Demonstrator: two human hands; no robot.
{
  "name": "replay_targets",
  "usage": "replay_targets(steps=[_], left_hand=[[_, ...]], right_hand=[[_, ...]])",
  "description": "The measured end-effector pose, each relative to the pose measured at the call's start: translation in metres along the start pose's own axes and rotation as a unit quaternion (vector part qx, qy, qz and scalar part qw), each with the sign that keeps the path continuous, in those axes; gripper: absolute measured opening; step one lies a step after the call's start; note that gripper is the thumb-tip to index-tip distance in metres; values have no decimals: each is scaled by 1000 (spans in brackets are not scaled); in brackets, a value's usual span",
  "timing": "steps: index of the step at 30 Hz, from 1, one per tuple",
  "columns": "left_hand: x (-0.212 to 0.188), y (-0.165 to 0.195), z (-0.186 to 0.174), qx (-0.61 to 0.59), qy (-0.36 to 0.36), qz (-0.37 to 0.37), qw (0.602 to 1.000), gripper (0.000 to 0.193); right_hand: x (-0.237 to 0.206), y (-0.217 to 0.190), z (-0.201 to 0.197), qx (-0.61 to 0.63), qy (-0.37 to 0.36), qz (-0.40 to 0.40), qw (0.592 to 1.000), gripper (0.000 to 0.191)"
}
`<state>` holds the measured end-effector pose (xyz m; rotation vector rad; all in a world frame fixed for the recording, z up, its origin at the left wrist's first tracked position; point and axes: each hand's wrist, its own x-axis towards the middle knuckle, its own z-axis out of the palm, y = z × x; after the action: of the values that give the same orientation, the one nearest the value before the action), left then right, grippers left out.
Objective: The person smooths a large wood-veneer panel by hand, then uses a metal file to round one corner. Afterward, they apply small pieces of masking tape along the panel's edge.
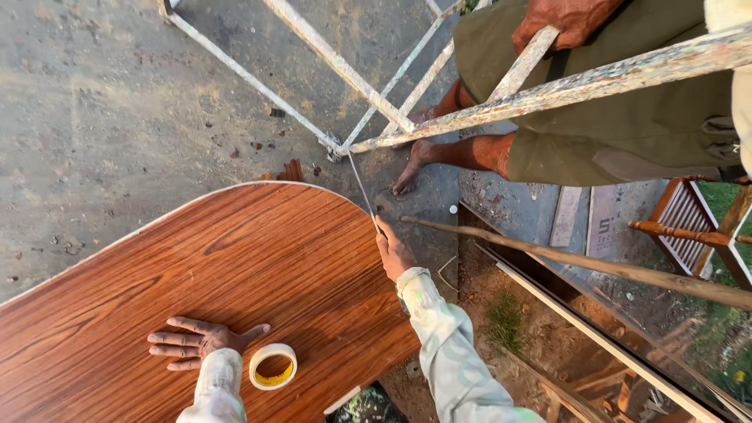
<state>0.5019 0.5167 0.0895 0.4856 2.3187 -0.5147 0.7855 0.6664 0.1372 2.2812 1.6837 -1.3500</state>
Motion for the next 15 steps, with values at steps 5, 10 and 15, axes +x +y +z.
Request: replay_targets(steps=[5, 10, 15], left_hand=[[-2, 1, -2, -24, -16, 11, 1000, 190], [-1, 5, -3, -8, -28, -17, 999, 191], [-4, 5, -6, -19, -20, -2, 1000, 189]], right_hand=[[13, 0, -9, 212, -116, 60, 968, 50], [-24, 37, -19, 326, -92, 84, 937, 56], [-74, 48, -17, 88, -21, -82, 993, 53]])
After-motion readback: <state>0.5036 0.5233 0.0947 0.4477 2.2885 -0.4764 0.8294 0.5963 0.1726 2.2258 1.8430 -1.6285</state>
